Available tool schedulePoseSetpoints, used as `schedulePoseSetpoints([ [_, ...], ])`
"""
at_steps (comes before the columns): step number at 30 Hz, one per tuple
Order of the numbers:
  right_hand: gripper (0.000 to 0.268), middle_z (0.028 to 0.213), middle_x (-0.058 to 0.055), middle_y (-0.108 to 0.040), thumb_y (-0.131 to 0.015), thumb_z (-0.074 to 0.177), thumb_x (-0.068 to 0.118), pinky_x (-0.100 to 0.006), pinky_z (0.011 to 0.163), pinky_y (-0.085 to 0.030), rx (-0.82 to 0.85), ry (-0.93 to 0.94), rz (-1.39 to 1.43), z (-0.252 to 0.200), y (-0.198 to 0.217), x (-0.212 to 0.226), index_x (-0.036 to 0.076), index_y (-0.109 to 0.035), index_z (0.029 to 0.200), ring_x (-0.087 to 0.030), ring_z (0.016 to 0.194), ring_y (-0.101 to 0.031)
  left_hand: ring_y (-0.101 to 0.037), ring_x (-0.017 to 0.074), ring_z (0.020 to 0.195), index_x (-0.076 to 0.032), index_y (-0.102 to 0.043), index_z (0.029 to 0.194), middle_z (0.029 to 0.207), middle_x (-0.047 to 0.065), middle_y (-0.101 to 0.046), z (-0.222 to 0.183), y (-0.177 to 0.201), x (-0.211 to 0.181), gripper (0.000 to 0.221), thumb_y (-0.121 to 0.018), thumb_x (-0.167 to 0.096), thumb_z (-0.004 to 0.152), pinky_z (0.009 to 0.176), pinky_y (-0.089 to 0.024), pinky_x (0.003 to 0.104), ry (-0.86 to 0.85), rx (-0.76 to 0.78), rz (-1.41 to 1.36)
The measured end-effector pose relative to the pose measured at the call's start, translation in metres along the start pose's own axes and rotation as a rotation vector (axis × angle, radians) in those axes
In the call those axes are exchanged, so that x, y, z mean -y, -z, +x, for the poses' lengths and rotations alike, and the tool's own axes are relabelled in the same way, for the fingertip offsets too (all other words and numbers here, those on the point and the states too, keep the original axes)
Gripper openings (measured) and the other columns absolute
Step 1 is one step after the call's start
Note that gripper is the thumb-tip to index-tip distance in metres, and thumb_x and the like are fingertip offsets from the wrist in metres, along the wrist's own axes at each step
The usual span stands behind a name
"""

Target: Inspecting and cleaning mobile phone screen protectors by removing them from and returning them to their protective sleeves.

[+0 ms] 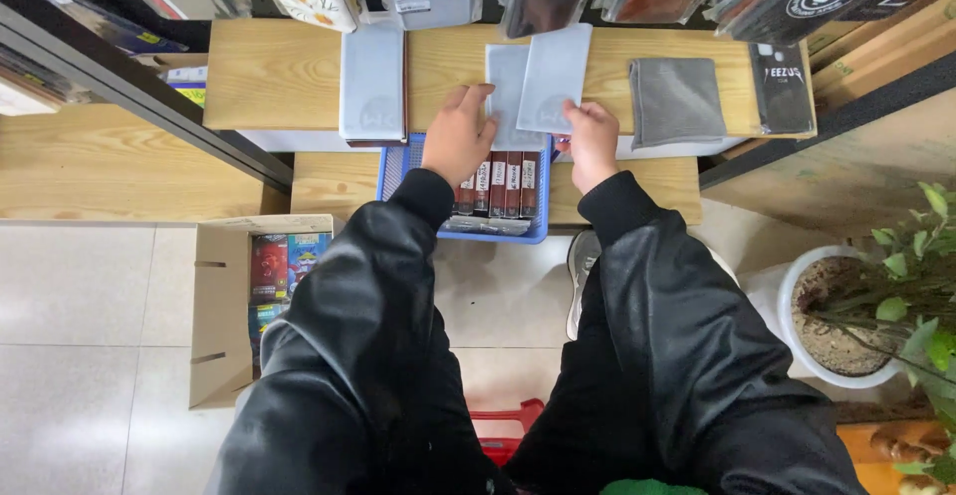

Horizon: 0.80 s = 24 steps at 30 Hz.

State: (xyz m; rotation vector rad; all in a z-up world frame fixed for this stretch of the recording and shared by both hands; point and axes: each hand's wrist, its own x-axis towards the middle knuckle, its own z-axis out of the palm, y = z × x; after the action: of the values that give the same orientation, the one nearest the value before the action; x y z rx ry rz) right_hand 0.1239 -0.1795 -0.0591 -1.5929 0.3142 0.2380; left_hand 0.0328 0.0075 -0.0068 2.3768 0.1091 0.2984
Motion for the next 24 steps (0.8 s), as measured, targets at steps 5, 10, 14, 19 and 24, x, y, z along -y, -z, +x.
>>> schedulePoseSetpoints([
  [5,0.019,0.082,-0.002,-0.051,-0.069,0.089,0.025,-0.028,0.051,-0.061,0.035,-0.026,0.066,0.022,0.004,-0.009,0.009,-0.059,0.087,-0.019,0.074,-0.059,-0.060,0.0405,0.115,-0.013,-0.054,0.129,0.120,0.016,-0.058,0.017,-0.009,0.033,0.039,-0.062,-0.020,0.091,0.097,-0.053,0.050,0.038,-0.021,0.042],
  [10,0.031,0.073,0.000,-0.038,-0.069,0.089,0.026,-0.025,0.050,-0.050,0.056,-0.034,0.080,-0.068,0.014,0.032,0.015,-0.047,0.070,-0.013,0.066,-0.041,-0.061,0.0382,0.106,-0.002,-0.050,0.131,0.117,0.020,-0.057,-0.023,-0.005,0.016,0.042,-0.059,-0.019,0.094,0.087,-0.050,0.048,-0.082,-0.053,-0.071],
  [14,0.023,0.084,-0.003,-0.045,-0.070,0.089,0.026,-0.029,0.053,-0.058,0.121,-0.071,0.127,-0.095,0.016,0.029,0.011,-0.053,0.083,-0.019,0.074,-0.051,-0.061,0.0316,0.117,-0.008,-0.050,0.132,0.121,0.016,-0.063,-0.031,-0.004,0.003,0.046,-0.060,-0.031,0.094,0.098,-0.049,0.043,0.112,-0.128,-0.237],
  [19,0.022,0.091,-0.004,-0.057,-0.070,0.091,0.028,-0.036,0.063,-0.066,0.321,-0.059,0.097,-0.095,0.014,0.025,0.008,-0.061,0.095,-0.023,0.086,-0.065,-0.057,0.0231,0.125,-0.019,-0.053,0.136,0.126,0.007,-0.065,-0.031,0.010,-0.018,0.055,-0.057,-0.054,0.094,0.108,-0.047,0.039,0.384,-0.010,-0.466],
  [24,0.022,0.083,-0.004,-0.068,-0.073,0.090,0.025,-0.036,0.065,-0.064,0.558,-0.097,0.065,-0.095,0.010,0.034,0.010,-0.058,0.083,-0.019,0.077,-0.072,-0.042,0.0376,0.137,-0.006,-0.027,0.153,0.151,0.018,-0.036,-0.023,0.027,-0.056,0.081,-0.060,-0.050,0.093,0.114,-0.039,0.047,0.513,0.062,-1.348],
])
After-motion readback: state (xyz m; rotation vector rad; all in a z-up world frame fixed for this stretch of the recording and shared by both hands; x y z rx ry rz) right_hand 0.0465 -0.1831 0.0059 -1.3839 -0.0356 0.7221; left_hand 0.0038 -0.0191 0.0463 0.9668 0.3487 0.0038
